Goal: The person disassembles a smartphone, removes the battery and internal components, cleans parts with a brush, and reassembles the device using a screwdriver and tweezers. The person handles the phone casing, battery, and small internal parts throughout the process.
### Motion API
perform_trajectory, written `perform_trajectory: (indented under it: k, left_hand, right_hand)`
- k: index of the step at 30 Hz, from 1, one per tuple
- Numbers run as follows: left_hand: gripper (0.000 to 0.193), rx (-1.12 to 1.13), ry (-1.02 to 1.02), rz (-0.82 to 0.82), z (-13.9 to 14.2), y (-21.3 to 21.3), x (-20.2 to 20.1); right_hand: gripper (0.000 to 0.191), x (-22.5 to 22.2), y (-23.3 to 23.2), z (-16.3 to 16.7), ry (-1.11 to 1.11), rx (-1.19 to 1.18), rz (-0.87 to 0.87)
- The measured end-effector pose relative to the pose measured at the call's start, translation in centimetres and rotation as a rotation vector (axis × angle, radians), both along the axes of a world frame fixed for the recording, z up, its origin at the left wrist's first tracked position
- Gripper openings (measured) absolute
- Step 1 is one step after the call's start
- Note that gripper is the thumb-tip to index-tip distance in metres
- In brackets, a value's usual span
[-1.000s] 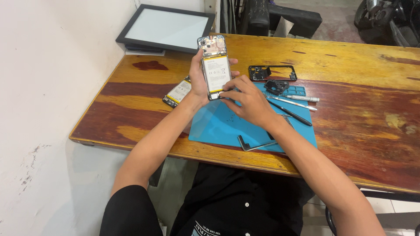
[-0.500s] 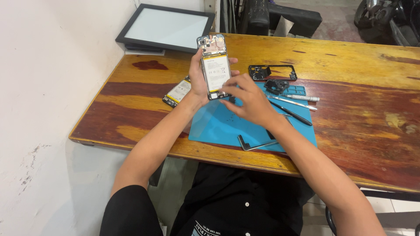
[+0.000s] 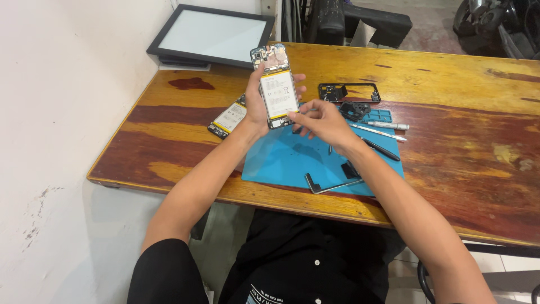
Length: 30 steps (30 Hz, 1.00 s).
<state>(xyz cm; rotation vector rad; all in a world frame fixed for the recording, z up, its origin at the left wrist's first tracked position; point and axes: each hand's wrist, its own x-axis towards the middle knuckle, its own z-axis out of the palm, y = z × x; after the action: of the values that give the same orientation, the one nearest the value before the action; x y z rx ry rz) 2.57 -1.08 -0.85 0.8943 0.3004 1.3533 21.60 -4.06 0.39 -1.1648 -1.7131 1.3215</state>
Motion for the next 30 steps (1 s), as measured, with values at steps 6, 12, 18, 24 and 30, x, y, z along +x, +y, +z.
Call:
perform_trajectory:
  k: [6,12,18,24,30]
  left_hand:
    - [0.083,-0.042,0.092,-0.071,-0.1,-0.2,0.5]
    - [0.062,0.041,0.29,0.044,1.1,-0.3,-0.1]
    - [0.06,0.09,0.702,0.093,2.2,-1.4,0.0]
    - [0.064,0.111,0.699,0.091,1.3,-1.2,0.6]
    - [0.057,0.124,0.68,0.122,0.0,-0.6,1.1]
  right_hand:
    - [0.023,-0.4,-0.4,-0.3,0.133,-0.068,0.223]
    - [0.021,0.6,1.2,-0.6,0.239,-0.01,0.169]
    - [0.023,2.7,2.7,-0.2,0.347,0.026,0.053]
    - [0.027,3.2,3.4,-0.7,0.265,0.024,0.054]
    - [0.026,3.1,3.6,-1.2,0.223,0.055,0.051]
